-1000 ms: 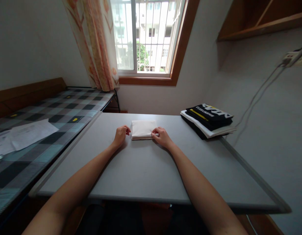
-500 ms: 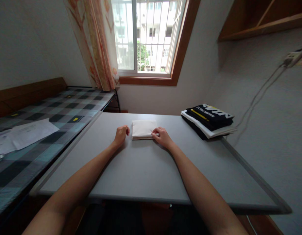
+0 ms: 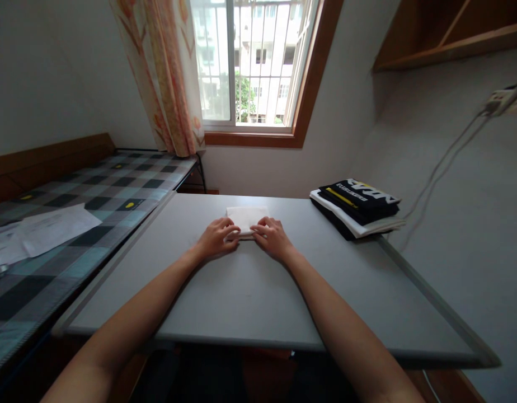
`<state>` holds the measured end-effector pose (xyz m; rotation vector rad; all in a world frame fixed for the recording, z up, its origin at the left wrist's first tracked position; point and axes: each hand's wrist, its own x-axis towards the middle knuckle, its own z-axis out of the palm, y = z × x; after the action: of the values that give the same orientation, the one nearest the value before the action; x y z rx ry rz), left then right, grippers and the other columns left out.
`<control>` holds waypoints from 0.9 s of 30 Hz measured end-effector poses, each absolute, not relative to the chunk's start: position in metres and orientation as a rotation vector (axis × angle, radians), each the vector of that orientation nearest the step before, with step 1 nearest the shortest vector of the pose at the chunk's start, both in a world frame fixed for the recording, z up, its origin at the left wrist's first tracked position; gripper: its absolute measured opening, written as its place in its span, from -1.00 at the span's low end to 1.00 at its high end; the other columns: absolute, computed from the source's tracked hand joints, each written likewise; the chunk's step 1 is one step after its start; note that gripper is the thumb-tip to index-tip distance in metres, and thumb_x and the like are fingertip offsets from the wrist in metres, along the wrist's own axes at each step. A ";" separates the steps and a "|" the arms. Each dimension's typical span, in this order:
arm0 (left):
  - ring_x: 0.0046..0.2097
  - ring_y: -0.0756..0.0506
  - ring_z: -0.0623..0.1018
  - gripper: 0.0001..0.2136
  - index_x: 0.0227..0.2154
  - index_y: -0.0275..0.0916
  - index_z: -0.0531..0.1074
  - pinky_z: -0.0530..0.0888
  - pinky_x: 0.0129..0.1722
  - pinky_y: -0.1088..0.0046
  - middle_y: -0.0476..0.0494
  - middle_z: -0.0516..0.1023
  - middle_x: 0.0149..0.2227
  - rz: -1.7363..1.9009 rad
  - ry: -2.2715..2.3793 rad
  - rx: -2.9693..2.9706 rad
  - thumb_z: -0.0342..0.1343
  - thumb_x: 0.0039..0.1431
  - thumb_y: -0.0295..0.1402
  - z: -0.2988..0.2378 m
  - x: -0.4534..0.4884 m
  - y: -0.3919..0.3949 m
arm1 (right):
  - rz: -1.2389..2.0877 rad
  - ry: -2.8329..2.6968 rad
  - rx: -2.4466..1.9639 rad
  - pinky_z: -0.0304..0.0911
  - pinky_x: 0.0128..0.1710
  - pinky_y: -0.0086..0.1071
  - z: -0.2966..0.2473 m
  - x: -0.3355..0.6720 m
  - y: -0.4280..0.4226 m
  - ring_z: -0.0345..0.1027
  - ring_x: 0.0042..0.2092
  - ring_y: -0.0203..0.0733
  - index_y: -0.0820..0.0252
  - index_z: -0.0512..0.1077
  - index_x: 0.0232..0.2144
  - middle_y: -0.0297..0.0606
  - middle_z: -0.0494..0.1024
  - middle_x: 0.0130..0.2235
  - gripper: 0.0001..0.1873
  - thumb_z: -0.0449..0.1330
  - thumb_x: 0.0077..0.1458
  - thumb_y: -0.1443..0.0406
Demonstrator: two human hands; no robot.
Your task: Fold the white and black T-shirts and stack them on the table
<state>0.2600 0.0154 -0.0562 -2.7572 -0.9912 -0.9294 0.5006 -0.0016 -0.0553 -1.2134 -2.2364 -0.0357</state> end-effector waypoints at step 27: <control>-0.43 -0.03 0.46 -0.79 -0.31 -0.18 0.53 0.38 -0.34 0.44 -0.02 0.52 -0.43 -1.184 -1.606 -2.639 -0.02 0.14 -0.36 -0.068 0.253 0.034 | 0.778 -1.875 -1.587 0.32 -0.31 -0.35 0.087 0.565 0.008 0.46 -0.30 -0.13 0.26 0.51 -0.17 -0.18 0.61 -0.25 -0.74 0.20 0.08 0.28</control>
<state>0.2526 0.0343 -0.0680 -2.6386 -1.6063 -1.1844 0.5655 0.0081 0.0865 -1.5872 -1.8745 0.7783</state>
